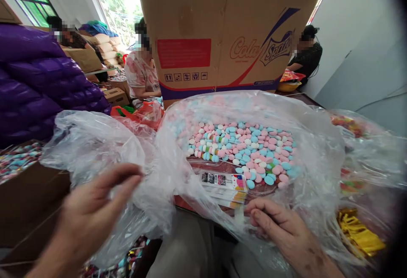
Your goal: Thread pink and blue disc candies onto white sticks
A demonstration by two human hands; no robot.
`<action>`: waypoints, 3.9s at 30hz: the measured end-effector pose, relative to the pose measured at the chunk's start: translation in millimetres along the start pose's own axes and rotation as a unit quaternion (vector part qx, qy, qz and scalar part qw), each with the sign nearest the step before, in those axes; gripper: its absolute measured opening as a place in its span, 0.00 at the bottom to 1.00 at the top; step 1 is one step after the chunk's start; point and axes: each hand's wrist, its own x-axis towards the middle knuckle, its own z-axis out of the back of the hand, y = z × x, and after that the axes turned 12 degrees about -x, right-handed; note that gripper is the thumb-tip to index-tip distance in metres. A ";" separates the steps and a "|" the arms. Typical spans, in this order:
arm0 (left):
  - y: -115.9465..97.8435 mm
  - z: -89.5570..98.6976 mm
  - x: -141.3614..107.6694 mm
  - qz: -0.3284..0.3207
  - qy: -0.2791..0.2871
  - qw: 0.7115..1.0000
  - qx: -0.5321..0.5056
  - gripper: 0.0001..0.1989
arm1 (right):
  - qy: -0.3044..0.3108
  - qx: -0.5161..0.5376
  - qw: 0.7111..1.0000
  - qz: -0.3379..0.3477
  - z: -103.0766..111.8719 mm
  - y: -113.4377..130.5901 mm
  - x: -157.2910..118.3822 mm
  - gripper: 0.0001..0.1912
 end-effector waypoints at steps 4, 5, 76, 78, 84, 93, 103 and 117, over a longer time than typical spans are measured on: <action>-4.2 -113.6 19.9 -0.074 0.239 0.967 0.036 0.07 | -0.008 -0.028 0.999 0.017 -1.4 -0.9 -7.1 0.17; -0.4 -137.1 24.5 -0.080 0.269 0.957 0.077 0.06 | -0.010 -0.038 0.999 0.025 -1.3 0.2 -9.0 0.17; 24.8 -142.8 2.9 -0.071 0.323 0.931 -0.155 0.10 | -0.082 -0.523 0.846 0.068 25.2 37.8 119.7 0.12; 25.9 -141.0 2.5 -0.064 0.324 0.929 -0.169 0.11 | -0.085 -0.545 0.831 0.069 19.1 31.6 136.8 0.14; 32.9 -138.1 2.7 -0.014 0.314 0.928 -0.198 0.12 | -0.091 -0.565 0.814 0.100 21.9 29.5 152.5 0.13; 50.7 -137.4 7.5 0.067 0.256 0.931 -0.251 0.09 | -0.230 -0.368 0.885 0.167 94.4 22.5 64.0 0.13; 43.7 -140.4 10.3 0.044 0.302 0.920 -0.246 0.10 | -0.224 -0.385 0.859 0.254 104.5 8.0 7.7 0.10; 44.4 -138.3 17.2 -0.038 0.351 0.911 -0.214 0.10 | -0.174 -0.445 0.815 0.328 103.4 9.9 7.5 0.08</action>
